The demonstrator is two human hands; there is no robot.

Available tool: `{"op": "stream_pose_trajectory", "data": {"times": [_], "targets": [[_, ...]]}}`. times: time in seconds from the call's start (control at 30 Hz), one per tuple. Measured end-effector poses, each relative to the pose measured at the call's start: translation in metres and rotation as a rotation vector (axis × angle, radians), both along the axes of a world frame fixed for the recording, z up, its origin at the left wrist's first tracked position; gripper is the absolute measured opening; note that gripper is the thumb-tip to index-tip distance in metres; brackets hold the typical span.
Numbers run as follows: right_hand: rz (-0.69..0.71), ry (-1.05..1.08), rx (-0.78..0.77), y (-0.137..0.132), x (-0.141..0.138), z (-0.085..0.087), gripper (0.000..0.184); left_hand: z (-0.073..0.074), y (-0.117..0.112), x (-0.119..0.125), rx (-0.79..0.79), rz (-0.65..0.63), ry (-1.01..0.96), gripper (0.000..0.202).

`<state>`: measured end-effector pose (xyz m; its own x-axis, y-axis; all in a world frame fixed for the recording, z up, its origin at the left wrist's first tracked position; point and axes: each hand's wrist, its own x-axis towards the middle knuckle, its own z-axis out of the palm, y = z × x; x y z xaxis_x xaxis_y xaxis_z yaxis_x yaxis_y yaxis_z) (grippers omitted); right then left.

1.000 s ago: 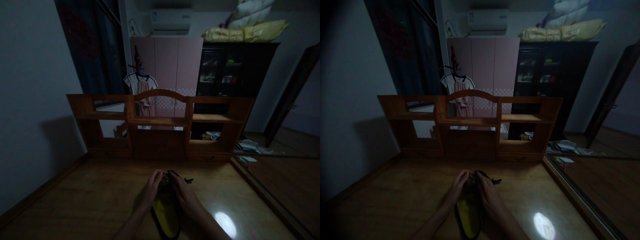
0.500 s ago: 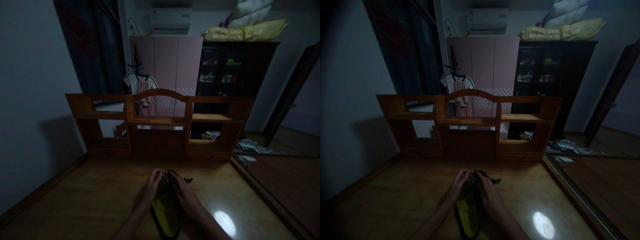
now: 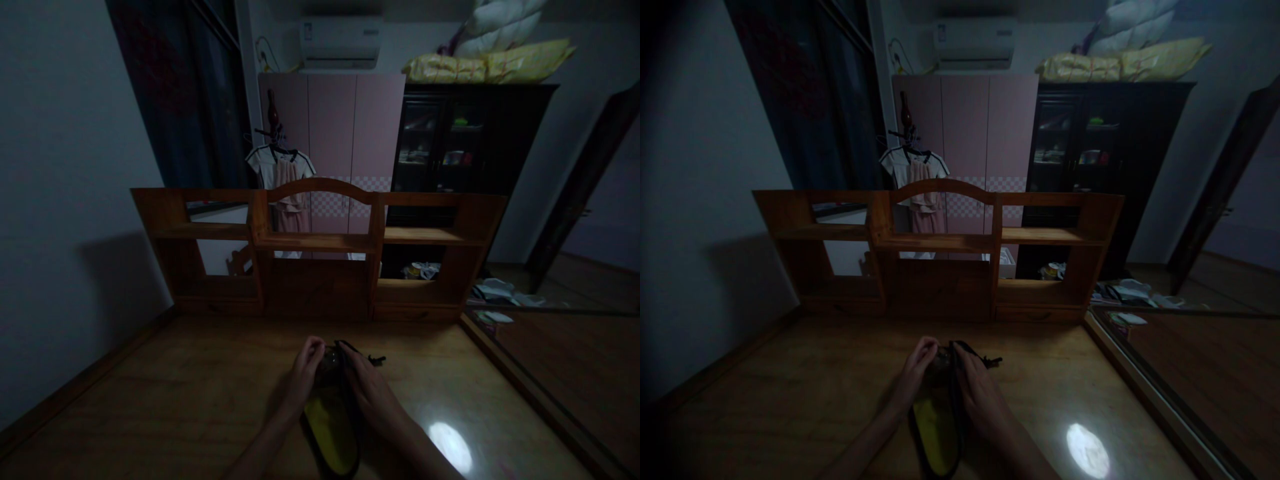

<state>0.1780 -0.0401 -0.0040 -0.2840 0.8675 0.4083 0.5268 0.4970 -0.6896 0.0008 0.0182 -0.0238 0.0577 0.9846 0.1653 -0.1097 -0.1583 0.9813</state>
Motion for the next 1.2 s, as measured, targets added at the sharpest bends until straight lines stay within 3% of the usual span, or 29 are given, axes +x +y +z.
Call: {"op": "stream_pose_trajectory", "data": {"times": [1.2], "targets": [[-0.002,0.012,0.004,0.0002,-0.0007,-0.0001,0.046,0.0087,-0.0039,0.0003,0.0,0.008,0.009,0.034]]}}
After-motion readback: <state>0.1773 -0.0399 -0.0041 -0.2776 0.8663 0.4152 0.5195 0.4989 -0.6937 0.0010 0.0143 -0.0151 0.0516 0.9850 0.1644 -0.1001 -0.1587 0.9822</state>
